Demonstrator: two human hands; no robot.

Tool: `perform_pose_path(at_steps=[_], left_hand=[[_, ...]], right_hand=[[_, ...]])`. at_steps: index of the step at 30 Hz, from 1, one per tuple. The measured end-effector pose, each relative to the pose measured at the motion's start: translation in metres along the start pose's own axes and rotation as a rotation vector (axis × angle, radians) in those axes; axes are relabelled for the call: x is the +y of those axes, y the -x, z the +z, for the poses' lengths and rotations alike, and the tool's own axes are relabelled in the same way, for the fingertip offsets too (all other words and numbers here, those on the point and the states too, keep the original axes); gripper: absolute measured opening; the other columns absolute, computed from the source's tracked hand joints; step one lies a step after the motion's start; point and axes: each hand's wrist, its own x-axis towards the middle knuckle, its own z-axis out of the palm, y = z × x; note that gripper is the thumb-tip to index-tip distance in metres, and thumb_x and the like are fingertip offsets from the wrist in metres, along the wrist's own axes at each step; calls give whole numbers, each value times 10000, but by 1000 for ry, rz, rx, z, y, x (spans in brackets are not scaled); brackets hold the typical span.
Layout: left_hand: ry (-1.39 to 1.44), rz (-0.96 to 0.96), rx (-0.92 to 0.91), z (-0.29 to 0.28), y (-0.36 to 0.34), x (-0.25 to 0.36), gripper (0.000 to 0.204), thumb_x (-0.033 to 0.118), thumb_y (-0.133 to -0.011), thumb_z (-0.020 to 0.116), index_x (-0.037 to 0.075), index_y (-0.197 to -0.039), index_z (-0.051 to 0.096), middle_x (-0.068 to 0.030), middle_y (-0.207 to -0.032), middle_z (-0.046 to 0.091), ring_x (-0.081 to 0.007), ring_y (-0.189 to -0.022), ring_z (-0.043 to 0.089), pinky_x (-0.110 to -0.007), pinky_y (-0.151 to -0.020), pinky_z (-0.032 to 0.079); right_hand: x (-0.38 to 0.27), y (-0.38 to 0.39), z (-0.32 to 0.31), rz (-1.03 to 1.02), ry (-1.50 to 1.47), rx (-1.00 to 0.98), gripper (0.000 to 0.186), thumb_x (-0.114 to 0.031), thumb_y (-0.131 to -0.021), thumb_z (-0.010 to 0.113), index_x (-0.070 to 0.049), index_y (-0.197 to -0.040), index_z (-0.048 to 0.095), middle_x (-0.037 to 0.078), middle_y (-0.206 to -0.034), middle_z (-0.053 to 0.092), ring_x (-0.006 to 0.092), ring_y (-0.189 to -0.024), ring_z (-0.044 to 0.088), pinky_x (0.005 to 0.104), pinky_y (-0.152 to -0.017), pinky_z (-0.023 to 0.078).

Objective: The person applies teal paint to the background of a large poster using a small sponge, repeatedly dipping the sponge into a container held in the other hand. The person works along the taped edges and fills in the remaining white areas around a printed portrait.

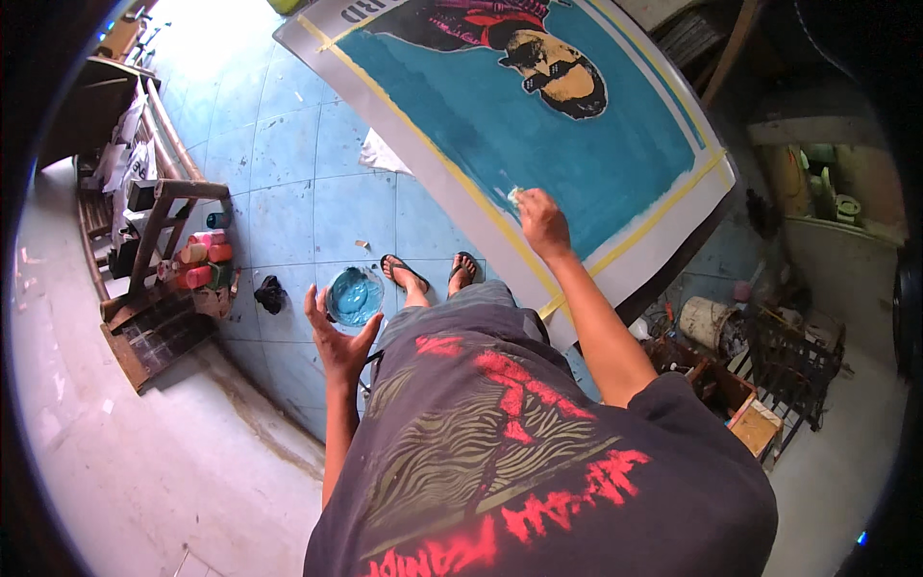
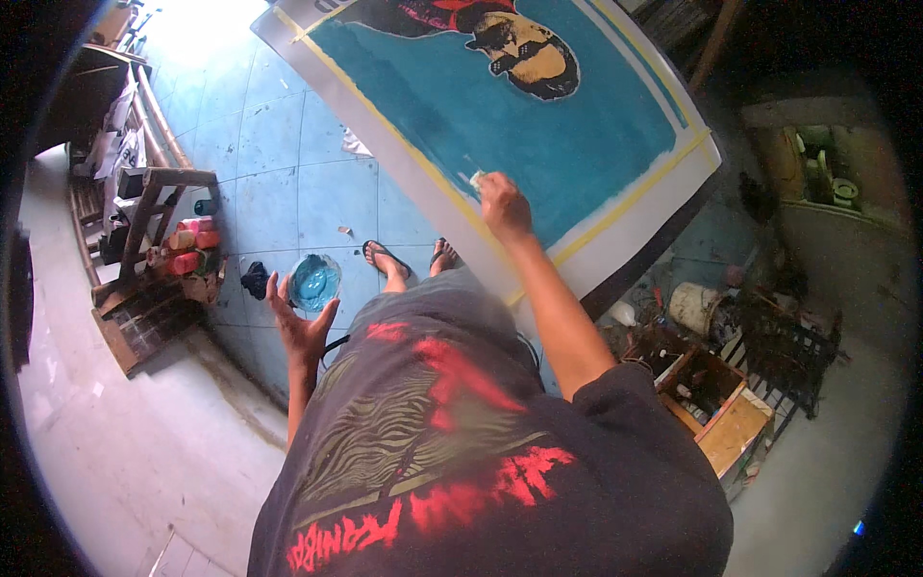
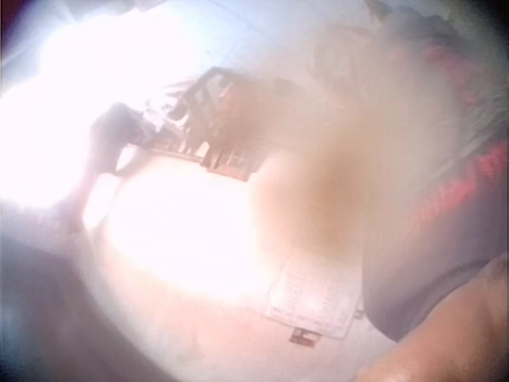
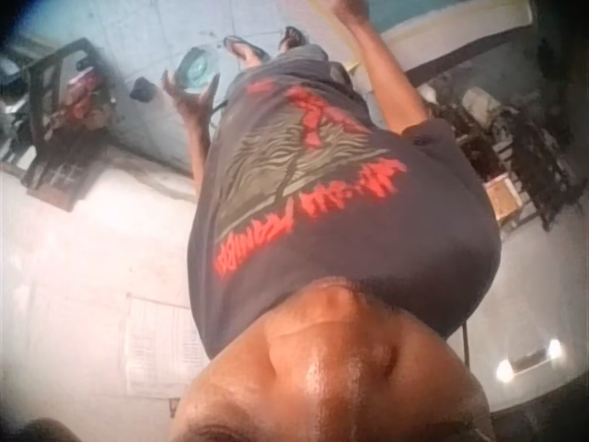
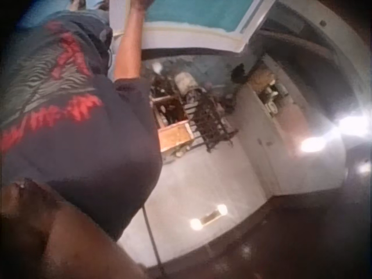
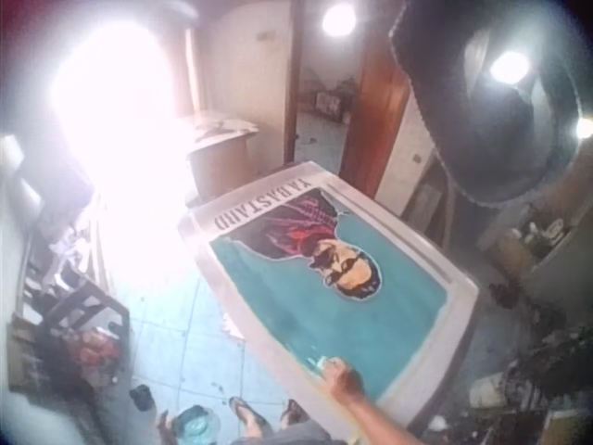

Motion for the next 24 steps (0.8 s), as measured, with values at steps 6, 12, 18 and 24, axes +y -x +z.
perform_pose_path(at_steps=[6,12,18,24], left_hand=[[37,122,-66,39,-34,23,1218,221,-595,968,30,-1521,199,-207,-1329,536,-336,-1220,549,-437,-1035,450],[5,295,-132,75,-56,58,1280,313,-567,979,-1,-1520,185,-233,-1332,538,-379,-1219,545,-461,-1043,447],[-20,443,-173,86,-70,79,1234,329,-555,973,-52,-1485,256,-226,-1344,552,-402,-1213,546,-470,-1033,455],[-67,510,-166,91,-72,88,1200,288,-535,970,-57,-1465,295,-227,-1328,561,-392,-1199,555,-454,-1025,464]], right_hand=[[-39,-25,-44,509,-762,-45,204,-85,-934,662,-29,-1119,724,18,-927,719,105,-817,652,295,-740,534],[-143,-30,-101,81,-688,-208,204,-42,-900,682,7,-1095,711,110,-972,729,204,-845,693,330,-750,548],[-172,-26,-85,-306,-356,-175,165,-12,-859,678,3,-1022,691,173,-995,703,341,-947,678,412,-846,539],[-163,-25,-65,-327,-263,-112,177,-19,-857,659,3,-1032,682,179,-1018,700,358,-989,660,446,-879,525]])
